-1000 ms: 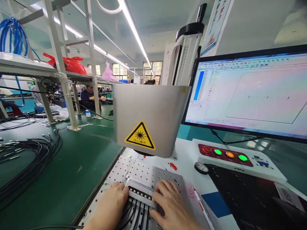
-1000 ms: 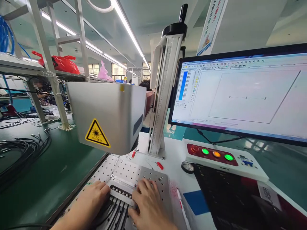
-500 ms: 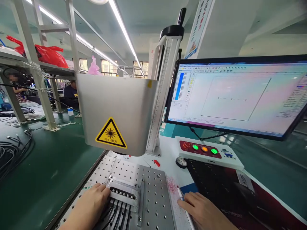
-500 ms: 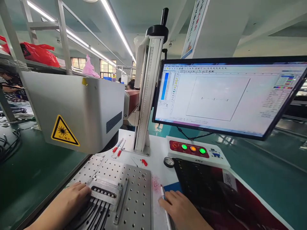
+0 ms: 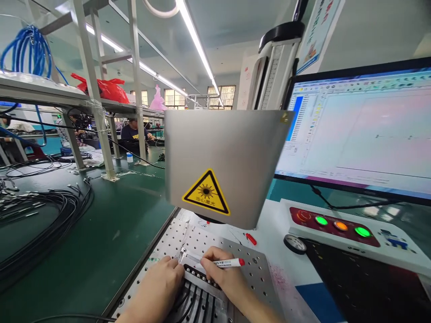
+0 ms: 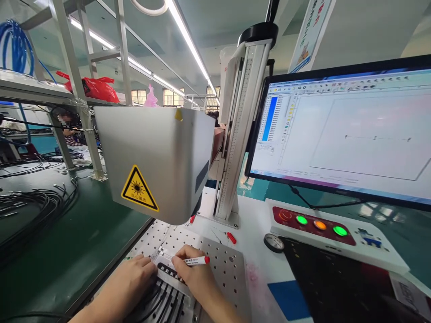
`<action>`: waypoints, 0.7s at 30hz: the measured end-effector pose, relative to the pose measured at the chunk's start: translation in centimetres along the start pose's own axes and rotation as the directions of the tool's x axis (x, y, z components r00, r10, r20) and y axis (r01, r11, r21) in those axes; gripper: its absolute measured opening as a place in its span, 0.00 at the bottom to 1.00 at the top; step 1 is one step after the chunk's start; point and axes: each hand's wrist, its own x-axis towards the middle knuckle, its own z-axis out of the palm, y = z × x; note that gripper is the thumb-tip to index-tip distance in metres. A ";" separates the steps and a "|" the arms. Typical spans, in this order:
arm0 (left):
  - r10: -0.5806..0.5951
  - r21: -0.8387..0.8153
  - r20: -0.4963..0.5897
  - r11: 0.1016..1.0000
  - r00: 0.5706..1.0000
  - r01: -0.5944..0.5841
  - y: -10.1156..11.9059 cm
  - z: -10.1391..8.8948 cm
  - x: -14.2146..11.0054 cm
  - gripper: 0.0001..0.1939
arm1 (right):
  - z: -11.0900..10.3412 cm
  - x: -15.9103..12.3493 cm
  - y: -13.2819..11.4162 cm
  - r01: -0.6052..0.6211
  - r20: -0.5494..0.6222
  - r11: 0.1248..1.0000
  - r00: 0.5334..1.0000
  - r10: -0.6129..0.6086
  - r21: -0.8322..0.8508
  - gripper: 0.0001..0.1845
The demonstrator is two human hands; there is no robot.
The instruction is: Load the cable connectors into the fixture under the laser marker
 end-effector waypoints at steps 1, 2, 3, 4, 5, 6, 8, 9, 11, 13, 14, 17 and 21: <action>0.002 0.001 -0.003 1.000 1.000 -0.002 -0.1 0.1 0.1 0.11 | 0.5 0.5 0.0 -0.004 0.008 1.000 1.000 0.004 0.001 0.12; 0.003 0.003 -0.003 1.000 1.000 -0.003 -0.1 0.2 0.1 0.11 | 0.8 0.8 0.1 -0.005 0.014 1.000 1.000 0.005 -0.002 0.12; 0.004 0.003 -0.001 1.000 1.000 -0.004 -0.1 0.2 0.1 0.12 | 1.1 1.0 0.1 -0.005 0.019 1.000 1.000 0.005 -0.008 0.12; 0.001 0.002 0.001 1.000 1.000 -0.001 -0.2 0.3 0.1 0.12 | 1.4 1.1 0.0 -0.004 0.023 1.000 1.000 0.004 -0.020 0.11; 0.000 0.001 0.003 1.000 1.000 0.000 -0.2 0.4 0.2 0.12 | 1.5 1.2 0.0 -0.001 0.023 0.999 1.000 0.002 -0.036 0.10; -0.002 0.000 0.004 1.000 1.000 0.002 -0.3 0.5 0.1 0.12 | 1.7 1.3 -0.1 0.003 0.020 0.999 1.000 -0.002 -0.054 0.10; -0.006 -0.005 0.002 1.000 1.000 0.006 -0.3 0.6 0.1 0.12 | 1.8 1.3 -0.2 0.014 0.017 0.996 1.000 -0.013 -0.093 0.10; -0.006 -0.008 0.002 1.000 1.000 0.006 -0.3 0.6 0.1 0.12 | 1.9 1.4 -0.3 0.021 0.019 0.994 1.000 -0.019 -0.111 0.10; -0.001 -0.015 0.004 1.000 1.000 0.001 -0.4 0.7 0.1 0.12 | 1.7 1.3 -0.2 0.029 0.023 0.990 0.999 -0.026 -0.141 0.10; 0.002 -0.021 -0.004 1.000 1.000 -0.002 -0.4 0.8 0.1 0.12 | 1.2 1.0 0.2 0.030 0.022 0.985 0.999 -0.027 -0.169 0.11; 0.000 -0.023 -0.008 1.000 1.000 0.000 -0.3 0.8 0.1 0.12 | 0.8 0.7 0.4 0.027 0.019 0.983 1.000 -0.024 -0.180 0.11; -0.008 -0.031 -0.009 0.999 1.000 0.008 -0.2 0.6 0.0 0.10 | -0.5 -0.4 1.1 0.004 0.013 0.978 1.000 -0.001 -0.207 0.14; -0.023 -0.040 0.010 0.999 1.000 0.024 -0.1 0.0 -0.1 0.10 | -2.2 -1.9 1.5 -0.040 0.001 0.967 0.999 0.041 -0.253 0.15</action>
